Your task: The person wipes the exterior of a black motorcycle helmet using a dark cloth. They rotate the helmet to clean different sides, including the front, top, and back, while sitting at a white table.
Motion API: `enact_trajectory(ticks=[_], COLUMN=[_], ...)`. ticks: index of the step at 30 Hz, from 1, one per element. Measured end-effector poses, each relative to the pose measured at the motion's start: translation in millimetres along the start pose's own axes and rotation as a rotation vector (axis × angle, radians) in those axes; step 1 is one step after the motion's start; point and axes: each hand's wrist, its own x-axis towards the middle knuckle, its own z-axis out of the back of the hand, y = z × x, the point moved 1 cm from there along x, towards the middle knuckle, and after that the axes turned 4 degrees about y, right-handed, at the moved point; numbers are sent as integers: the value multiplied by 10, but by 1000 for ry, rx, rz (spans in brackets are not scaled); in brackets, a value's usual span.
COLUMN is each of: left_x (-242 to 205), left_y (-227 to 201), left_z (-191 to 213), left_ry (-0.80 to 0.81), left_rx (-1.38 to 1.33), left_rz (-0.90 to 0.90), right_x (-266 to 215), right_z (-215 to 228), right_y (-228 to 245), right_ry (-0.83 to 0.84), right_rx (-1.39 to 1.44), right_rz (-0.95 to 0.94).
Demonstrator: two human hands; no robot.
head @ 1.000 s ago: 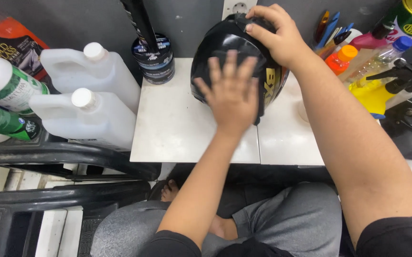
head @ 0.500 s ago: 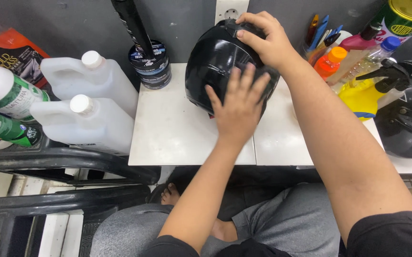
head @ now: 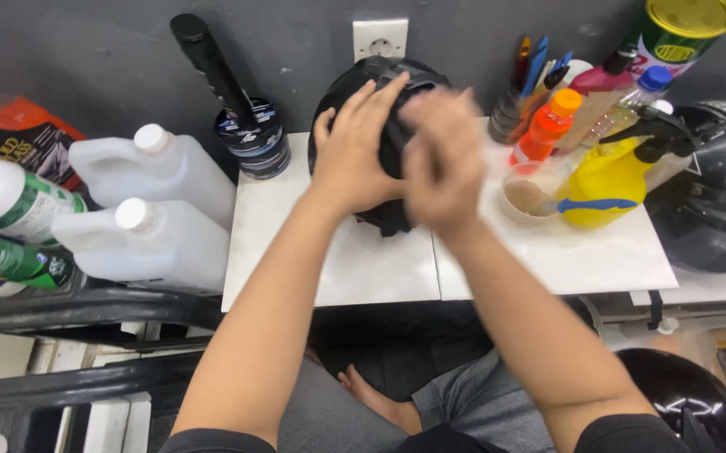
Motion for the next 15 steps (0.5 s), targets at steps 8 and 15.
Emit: enact_trajectory(ticks=[8,15], left_x=[118,431], left_y=[536,242], left_z=[-102,56], left_ry=[-240,-43], left_rx=[-955,-202], left_rz=[-268,-35], right_x=[-579,-963], right_z=[-470,-561], right_y=[-160,-198], right_ry=[257,119], right_rx=[-495,-518], right_rz=[-221,-297])
